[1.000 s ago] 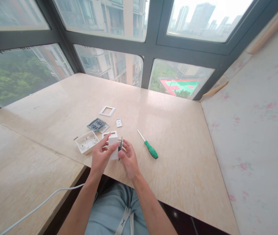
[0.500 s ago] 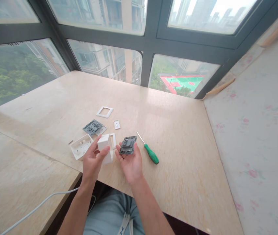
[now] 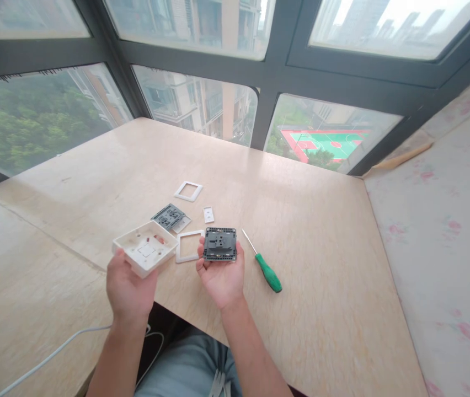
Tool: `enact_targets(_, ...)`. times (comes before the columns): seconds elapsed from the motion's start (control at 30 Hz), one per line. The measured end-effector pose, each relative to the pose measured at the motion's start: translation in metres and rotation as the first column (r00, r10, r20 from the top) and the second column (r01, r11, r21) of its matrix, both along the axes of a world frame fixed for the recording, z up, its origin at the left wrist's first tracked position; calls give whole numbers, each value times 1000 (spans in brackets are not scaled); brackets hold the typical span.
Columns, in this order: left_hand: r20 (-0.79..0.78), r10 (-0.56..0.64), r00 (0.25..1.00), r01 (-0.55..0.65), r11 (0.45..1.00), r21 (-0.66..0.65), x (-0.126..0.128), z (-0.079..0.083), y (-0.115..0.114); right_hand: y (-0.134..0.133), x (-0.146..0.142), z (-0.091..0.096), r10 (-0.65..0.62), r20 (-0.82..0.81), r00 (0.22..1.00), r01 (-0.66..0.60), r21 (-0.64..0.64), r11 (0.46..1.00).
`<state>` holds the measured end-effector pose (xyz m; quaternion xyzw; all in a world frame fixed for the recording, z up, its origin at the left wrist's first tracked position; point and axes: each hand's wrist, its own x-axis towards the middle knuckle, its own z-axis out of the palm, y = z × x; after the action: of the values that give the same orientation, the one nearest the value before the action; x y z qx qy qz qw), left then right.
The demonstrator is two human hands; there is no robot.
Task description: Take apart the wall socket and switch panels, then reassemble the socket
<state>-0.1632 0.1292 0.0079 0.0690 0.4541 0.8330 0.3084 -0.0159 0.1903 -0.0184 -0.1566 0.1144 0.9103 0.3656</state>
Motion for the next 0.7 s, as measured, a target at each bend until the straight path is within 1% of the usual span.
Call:
enact_targets(0.1,190,-73,979,62,996,65,-14,7,-5,0,-5,-1,23,11,1000,-23,1,1000)
enact_targets(0.2,251,-67,966,58,997,45,-24,8,-12,-1,-9,-2,52,18,999,-52,45,998)
enact_targets(0.3,226,-2,974,5,1000,-15,-32,6,-19,-1,-13,-6,20,88,996,-23,35,999)
enact_targets(0.37,197,63,978,-52,997,-59,-39,5,-23,-2,-14,-10,8,127,992,-13,40,999)
enact_targets(0.53,96,231,968,-212,962,-174,-60,1,-35,-3,-14,-20,19,153,988,-39,129,991)
enact_targets(0.6,79,257,963,-237,950,-201,-66,-3,-40,-4,-13,-22,25,164,986,-52,164,985)
enact_targets(0.7,97,267,959,-243,948,-206,-72,-12,-46,-3,-12,-23,21,190,982,-58,192,980)
